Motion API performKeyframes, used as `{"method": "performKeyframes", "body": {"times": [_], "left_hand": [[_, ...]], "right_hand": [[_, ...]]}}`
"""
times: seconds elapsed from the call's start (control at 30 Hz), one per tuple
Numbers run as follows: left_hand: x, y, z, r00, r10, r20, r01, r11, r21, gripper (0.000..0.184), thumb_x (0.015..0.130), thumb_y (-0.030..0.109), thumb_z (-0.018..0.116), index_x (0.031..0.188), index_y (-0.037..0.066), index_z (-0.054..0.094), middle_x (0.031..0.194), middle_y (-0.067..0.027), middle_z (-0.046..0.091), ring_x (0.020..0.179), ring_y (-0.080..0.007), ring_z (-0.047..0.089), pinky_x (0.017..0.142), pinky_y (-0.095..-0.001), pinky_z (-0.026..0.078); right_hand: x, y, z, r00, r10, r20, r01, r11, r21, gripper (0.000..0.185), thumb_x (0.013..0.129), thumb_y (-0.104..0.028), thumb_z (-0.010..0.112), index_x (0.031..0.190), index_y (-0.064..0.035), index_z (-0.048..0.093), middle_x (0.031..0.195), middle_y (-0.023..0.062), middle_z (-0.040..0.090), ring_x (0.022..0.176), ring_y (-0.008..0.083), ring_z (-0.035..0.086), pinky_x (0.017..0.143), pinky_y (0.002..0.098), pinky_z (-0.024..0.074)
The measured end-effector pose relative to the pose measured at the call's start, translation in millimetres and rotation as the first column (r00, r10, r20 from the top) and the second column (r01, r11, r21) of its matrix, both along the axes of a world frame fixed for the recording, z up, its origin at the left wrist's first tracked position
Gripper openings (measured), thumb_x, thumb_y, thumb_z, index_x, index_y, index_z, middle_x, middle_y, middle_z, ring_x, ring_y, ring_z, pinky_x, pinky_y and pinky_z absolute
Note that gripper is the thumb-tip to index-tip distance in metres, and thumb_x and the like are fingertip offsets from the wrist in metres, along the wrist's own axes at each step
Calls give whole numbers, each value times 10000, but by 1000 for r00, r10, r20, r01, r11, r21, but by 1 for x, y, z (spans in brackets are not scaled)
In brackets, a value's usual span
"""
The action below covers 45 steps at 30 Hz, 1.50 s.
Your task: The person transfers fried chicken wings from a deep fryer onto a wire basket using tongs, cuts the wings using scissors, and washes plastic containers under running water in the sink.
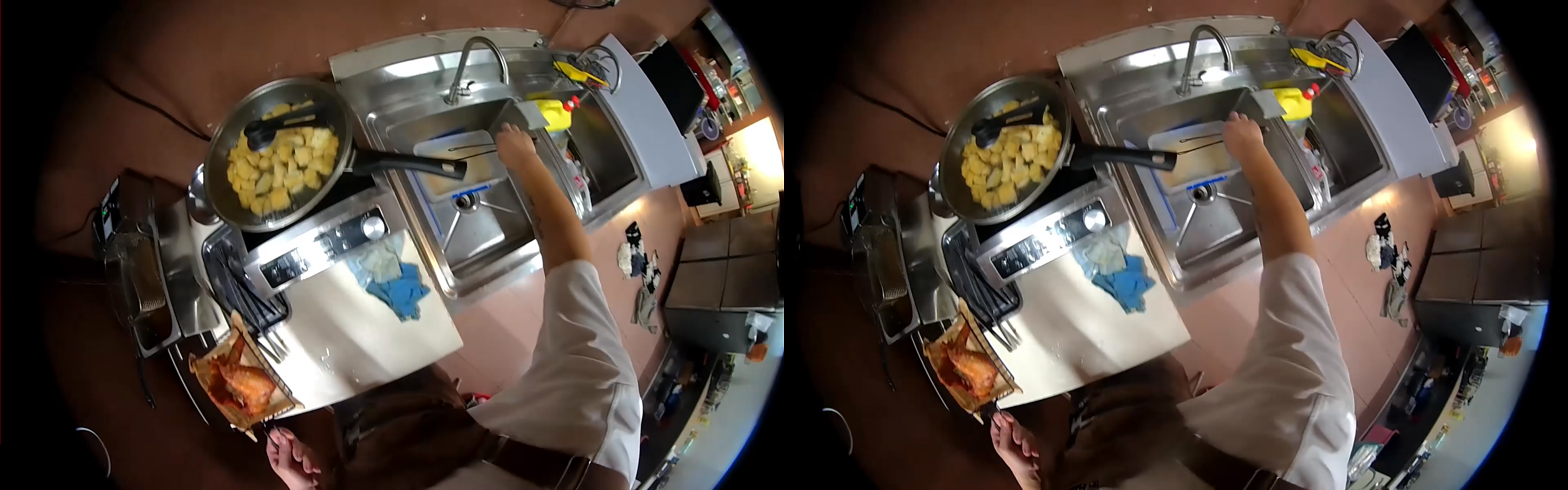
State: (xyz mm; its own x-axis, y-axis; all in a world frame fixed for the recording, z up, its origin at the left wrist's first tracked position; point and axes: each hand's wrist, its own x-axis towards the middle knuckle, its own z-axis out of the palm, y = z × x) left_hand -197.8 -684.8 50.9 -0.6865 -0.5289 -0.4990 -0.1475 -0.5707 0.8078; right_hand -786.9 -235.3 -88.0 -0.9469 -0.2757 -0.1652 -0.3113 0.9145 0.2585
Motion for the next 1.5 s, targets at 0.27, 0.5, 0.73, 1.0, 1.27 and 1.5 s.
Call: {"method": "performKeyframes", "body": {"times": [0.27, 0.5, 0.73, 1.0, 1.27, 1.5], "left_hand": [[-16, 19, 10, 968, 250, 14, -244, 928, 282, 89, 996, 133, 525, 960, 52, 529, 615, 14, 392, 390, -64, 292, 320, -184, 241], [-34, 42, 25, 883, 466, 58, -437, 770, 464, 107, 1026, 134, 432, 983, 59, 495, 680, 25, 368, 468, -48, 304, 366, -164, 238], [-38, 44, 46, 965, -103, 240, 155, 966, -209, 142, 1022, 192, 491, 996, 52, 496, 708, 11, 397, 499, -48, 319, 392, -167, 254], [-36, 39, 7, 997, 46, 59, -45, 999, -15, 114, 1012, 181, 502, 988, 72, 528, 586, -2, 400, 328, -77, 259, 267, -224, 231], [-27, 12, -6, 998, -12, 64, 10, 1000, 30, 128, 1012, 183, 506, 966, 64, 515, 611, -6, 416, 327, -79, 242, 279, -214, 225], [-30, 13, -1, 993, -52, 103, 50, 999, 18, 145, 1012, 204, 506, 956, 70, 518, 580, -3, 402, 308, -81, 264, 268, -223, 214]], "right_hand": [[-159, -64, -66, 972, 60, -229, -28, 990, 139, 554, 922, -229, 450, 1413, 26, 427, 1539, 151, 331, 1312, 311, 443, 1063, 336, 407], [-99, -86, -74, 991, 5, 137, -27, 987, 157, 285, 936, -208, 506, 1106, -121, 718, 1142, 104, 685, 1150, 262, 594, 902, 403, 470], [104, -45, -104, 577, -154, 802, 802, -76, -592, 138, 898, -137, 572, 804, -42, 607, 673, 64, 595, 548, 175, 598, 438, 312, 448], [177, 4, -78, 530, -150, 835, 625, -597, -504, 82, 911, -113, 557, 854, -58, 537, 636, 23, 518, 451, 125, 450, 394, 268, 335], [176, 0, -48, 547, -73, 834, 618, -637, -461, 95, 911, -121, 542, 893, -28, 551, 684, 41, 527, 486, 137, 466, 418, 271, 348], [180, -1, -38, 543, -16, 840, 638, -642, -425, 142, 938, -155, 511, 973, -24, 554, 695, 40, 521, 502, 134, 462, 436, 268, 357]]}}
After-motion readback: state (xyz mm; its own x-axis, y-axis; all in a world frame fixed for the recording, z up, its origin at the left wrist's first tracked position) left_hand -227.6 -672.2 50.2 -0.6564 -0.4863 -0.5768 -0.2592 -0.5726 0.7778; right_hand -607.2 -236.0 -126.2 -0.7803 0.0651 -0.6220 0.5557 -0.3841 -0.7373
